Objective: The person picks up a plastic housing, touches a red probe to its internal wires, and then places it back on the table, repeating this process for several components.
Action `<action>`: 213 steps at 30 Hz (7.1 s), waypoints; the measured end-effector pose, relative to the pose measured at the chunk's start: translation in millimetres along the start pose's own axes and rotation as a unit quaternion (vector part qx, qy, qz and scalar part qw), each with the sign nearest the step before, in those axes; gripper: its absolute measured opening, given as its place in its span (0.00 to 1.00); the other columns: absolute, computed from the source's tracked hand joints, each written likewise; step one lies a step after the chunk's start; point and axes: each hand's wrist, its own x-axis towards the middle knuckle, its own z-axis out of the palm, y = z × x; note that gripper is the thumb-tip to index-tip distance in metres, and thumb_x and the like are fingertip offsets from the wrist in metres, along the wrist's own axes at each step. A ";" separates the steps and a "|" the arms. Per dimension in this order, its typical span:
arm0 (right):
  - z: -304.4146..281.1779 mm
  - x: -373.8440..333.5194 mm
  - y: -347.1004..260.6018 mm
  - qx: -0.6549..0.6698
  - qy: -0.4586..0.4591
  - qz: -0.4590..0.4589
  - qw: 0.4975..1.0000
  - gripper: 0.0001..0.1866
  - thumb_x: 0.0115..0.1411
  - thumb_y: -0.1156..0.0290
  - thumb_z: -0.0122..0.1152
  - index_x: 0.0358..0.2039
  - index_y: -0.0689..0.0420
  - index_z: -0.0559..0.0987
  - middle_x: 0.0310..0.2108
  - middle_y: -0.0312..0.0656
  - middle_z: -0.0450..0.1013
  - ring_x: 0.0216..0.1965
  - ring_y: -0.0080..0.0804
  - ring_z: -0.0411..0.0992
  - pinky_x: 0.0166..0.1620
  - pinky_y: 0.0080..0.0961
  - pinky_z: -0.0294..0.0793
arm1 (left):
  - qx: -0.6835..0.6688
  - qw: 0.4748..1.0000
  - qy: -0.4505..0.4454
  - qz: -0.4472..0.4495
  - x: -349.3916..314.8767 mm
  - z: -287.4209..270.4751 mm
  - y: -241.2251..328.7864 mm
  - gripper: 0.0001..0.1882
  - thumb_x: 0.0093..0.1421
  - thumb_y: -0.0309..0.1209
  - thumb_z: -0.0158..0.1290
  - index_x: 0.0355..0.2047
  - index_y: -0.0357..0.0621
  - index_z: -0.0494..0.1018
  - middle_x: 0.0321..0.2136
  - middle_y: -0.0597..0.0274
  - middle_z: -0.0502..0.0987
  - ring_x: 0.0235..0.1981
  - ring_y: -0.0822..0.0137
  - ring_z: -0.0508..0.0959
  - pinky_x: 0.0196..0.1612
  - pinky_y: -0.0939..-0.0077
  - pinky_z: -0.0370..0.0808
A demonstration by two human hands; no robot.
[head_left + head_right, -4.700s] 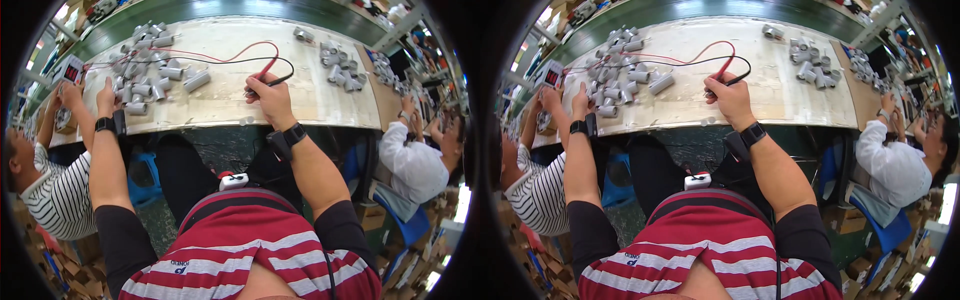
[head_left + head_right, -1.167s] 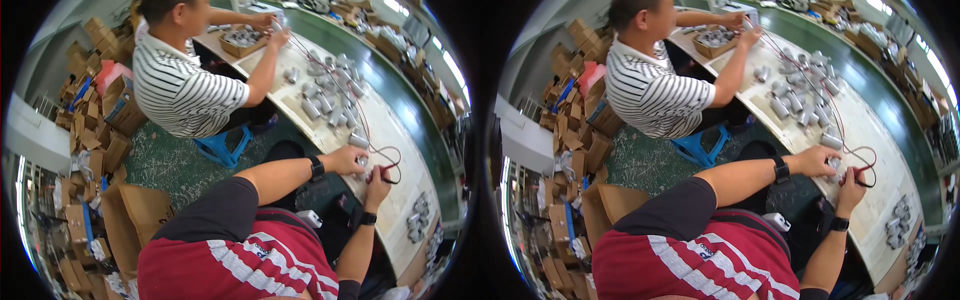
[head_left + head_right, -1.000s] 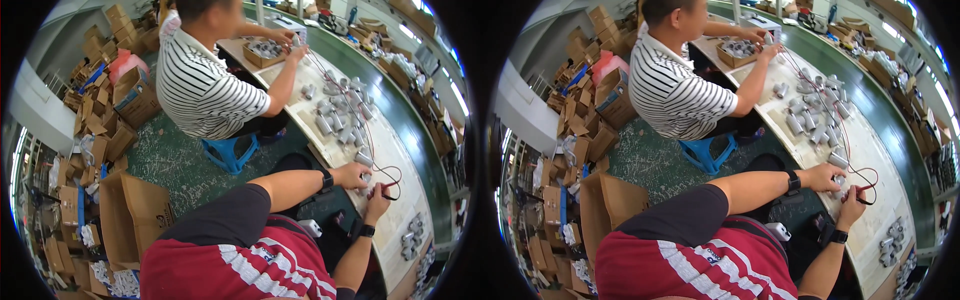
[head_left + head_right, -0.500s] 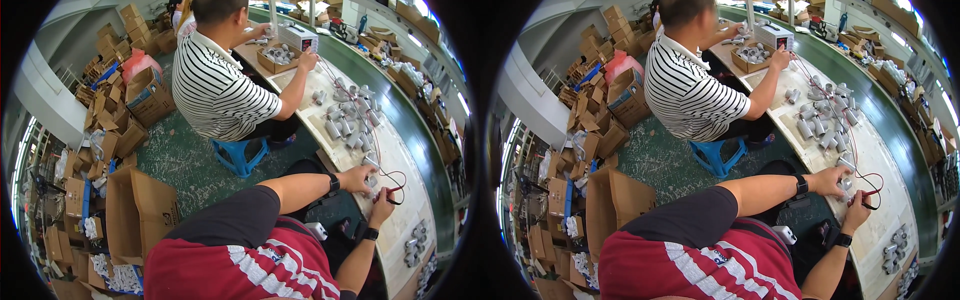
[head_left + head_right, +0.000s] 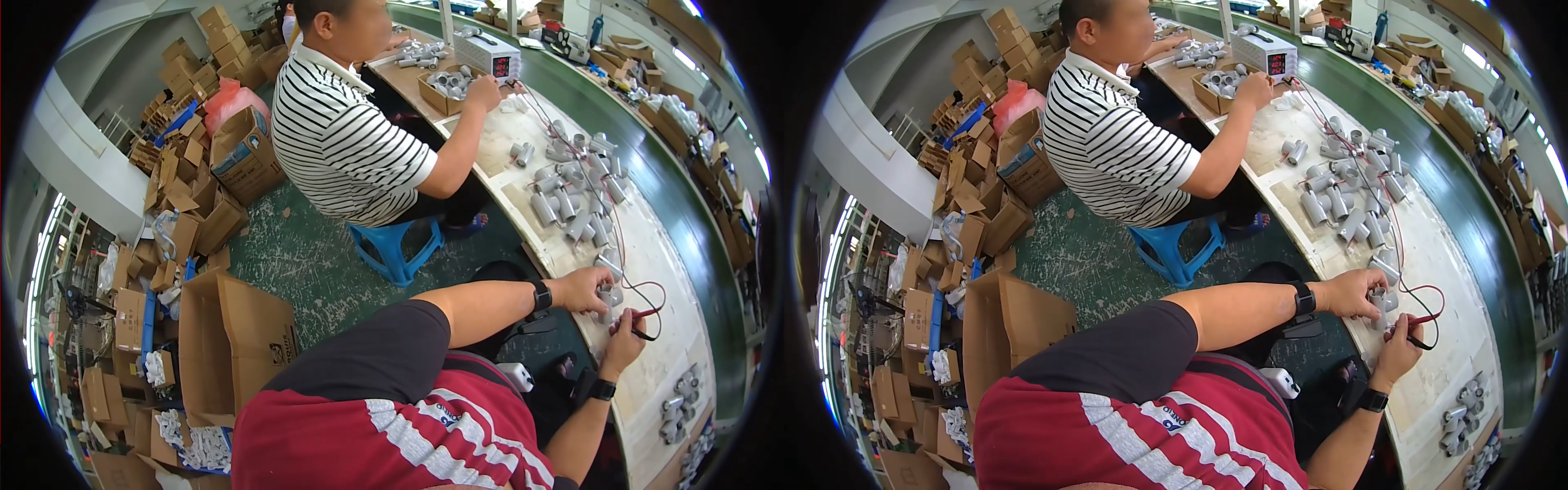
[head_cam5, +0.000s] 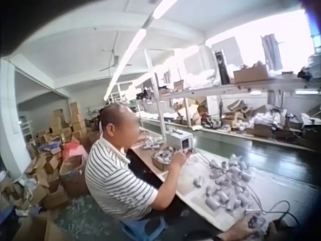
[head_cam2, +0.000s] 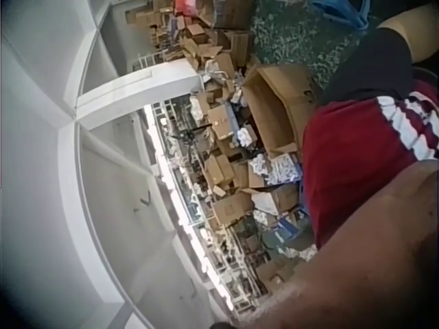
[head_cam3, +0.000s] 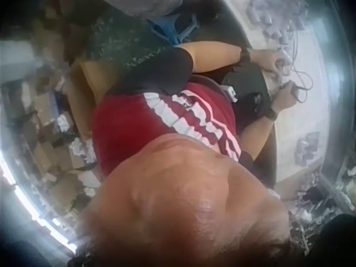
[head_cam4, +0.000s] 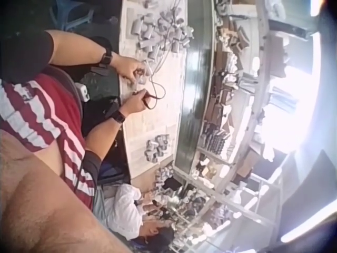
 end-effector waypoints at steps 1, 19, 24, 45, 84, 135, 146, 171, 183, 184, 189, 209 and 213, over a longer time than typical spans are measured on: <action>-0.6 0.0 0.4 0.002 -0.001 -0.002 1.000 0.06 0.70 0.69 0.63 0.37 0.57 0.80 0.26 0.29 0.72 0.23 0.15 0.66 0.25 0.15 0.64 | -0.005 1.000 -0.003 -0.005 -0.5 -0.2 1.7 0.29 0.52 0.25 0.68 0.52 0.39 0.68 0.31 0.61 0.77 0.23 0.73 0.77 0.23 0.76 0.75; -0.5 -2.1 4.1 -0.008 0.002 -0.016 1.000 0.07 0.70 0.68 0.63 0.40 0.58 0.80 0.27 0.29 0.73 0.24 0.15 0.66 0.27 0.14 0.65 | 0.007 1.000 -0.005 0.002 0.3 -2.7 2.1 0.28 0.50 0.25 0.68 0.51 0.40 0.69 0.29 0.59 0.77 0.19 0.71 0.77 0.21 0.73 0.75; 1.0 -3.6 5.0 -0.005 -0.002 -0.020 1.000 0.07 0.70 0.68 0.63 0.40 0.59 0.80 0.27 0.29 0.72 0.24 0.14 0.65 0.27 0.15 0.65 | 0.012 1.000 0.003 0.010 -2.9 -2.2 1.8 0.28 0.50 0.25 0.68 0.51 0.40 0.69 0.29 0.59 0.77 0.19 0.71 0.77 0.21 0.73 0.75; -7.6 -14.8 -17.4 0.132 0.087 0.009 0.987 0.08 0.68 0.70 0.64 0.42 0.62 0.81 0.30 0.41 0.79 0.27 0.26 0.76 0.28 0.21 0.75 | -0.022 0.952 0.294 0.086 -0.8 -83.0 11.4 0.25 0.55 0.24 0.70 0.50 0.40 0.71 0.39 0.61 0.77 0.38 0.72 0.78 0.41 0.75 0.77; -132.7 76.5 -213.9 -0.566 0.038 -0.390 0.725 0.10 0.54 0.68 0.58 0.23 0.52 0.86 0.28 0.47 0.82 0.34 0.46 0.83 0.36 0.40 0.82 | 0.490 0.750 -0.210 0.393 165.1 391.1 21.7 0.49 0.54 0.68 0.59 0.69 0.55 0.68 0.72 0.45 0.59 0.74 0.31 0.50 0.70 0.24 0.42; -90.7 92.0 -189.5 -0.470 0.048 -0.364 0.802 0.08 0.60 0.67 0.65 0.31 0.58 0.83 0.25 0.46 0.78 0.27 0.47 0.77 0.33 0.38 0.76 | 0.590 0.788 -0.176 0.027 246.5 137.8 27.5 0.28 0.61 0.37 0.54 0.63 0.60 0.74 0.61 0.52 0.76 0.61 0.52 0.76 0.64 0.59 0.73; -66.4 62.1 -193.4 -0.403 0.038 -0.284 0.869 0.13 0.61 0.63 0.69 0.39 0.60 0.86 0.23 0.38 0.77 0.24 0.27 0.73 0.31 0.28 0.73 | 0.460 0.880 -0.019 0.121 201.6 89.6 12.1 0.27 0.60 0.31 0.54 0.62 0.53 0.73 0.60 0.46 0.70 0.55 0.39 0.77 0.61 0.58 0.75; 37.4 -31.7 -40.3 0.034 -0.045 0.015 0.998 0.10 0.65 0.71 0.67 0.42 0.65 0.83 0.31 0.40 0.81 0.29 0.23 0.78 0.33 0.19 0.80 | 0.010 0.967 -0.115 -0.227 -28.5 -34.5 36.5 0.25 0.57 0.33 0.58 0.55 0.38 0.76 0.37 0.62 0.78 0.29 0.76 0.74 0.32 0.82 0.69; 45.0 -28.8 -33.5 0.010 -0.052 0.037 0.998 0.09 0.64 0.71 0.69 0.41 0.62 0.84 0.30 0.36 0.81 0.29 0.19 0.76 0.32 0.17 0.76 | 0.016 0.968 -0.127 -0.215 -28.5 -32.0 38.1 0.25 0.57 0.32 0.58 0.56 0.38 0.75 0.36 0.63 0.78 0.29 0.77 0.73 0.32 0.82 0.69; 44.6 -28.7 -33.7 0.004 -0.051 0.040 0.998 0.09 0.64 0.70 0.69 0.41 0.62 0.84 0.30 0.35 0.80 0.29 0.19 0.76 0.32 0.17 0.76 | 0.015 0.968 -0.128 -0.213 -28.6 -31.7 38.2 0.25 0.57 0.32 0.58 0.56 0.37 0.75 0.36 0.63 0.78 0.29 0.77 0.73 0.32 0.82 0.69; 45.4 -30.6 -37.3 -0.065 -0.054 0.026 0.996 0.08 0.64 0.70 0.69 0.41 0.61 0.84 0.30 0.35 0.80 0.29 0.19 0.76 0.32 0.17 0.76 | 0.006 0.972 -0.121 -0.204 -31.0 -32.4 35.8 0.26 0.57 0.32 0.57 0.56 0.37 0.75 0.37 0.63 0.78 0.30 0.77 0.73 0.33 0.82 0.69; 42.3 -30.8 -27.0 0.021 -0.072 -0.010 0.997 0.08 0.65 0.72 0.69 0.41 0.63 0.84 0.32 0.36 0.81 0.31 0.20 0.77 0.36 0.18 0.78 | -0.005 0.970 -0.128 -0.208 -26.6 -37.2 34.0 0.25 0.58 0.33 0.58 0.56 0.38 0.75 0.36 0.64 0.78 0.30 0.78 0.74 0.33 0.83 0.70; 44.4 -30.1 -27.1 0.001 -0.068 -0.027 0.997 0.08 0.64 0.72 0.69 0.40 0.63 0.84 0.31 0.35 0.81 0.31 0.19 0.76 0.36 0.18 0.77 | -0.009 0.971 -0.124 -0.205 -25.9 -37.2 32.6 0.25 0.58 0.33 0.58 0.56 0.38 0.76 0.36 0.64 0.78 0.29 0.78 0.74 0.32 0.83 0.70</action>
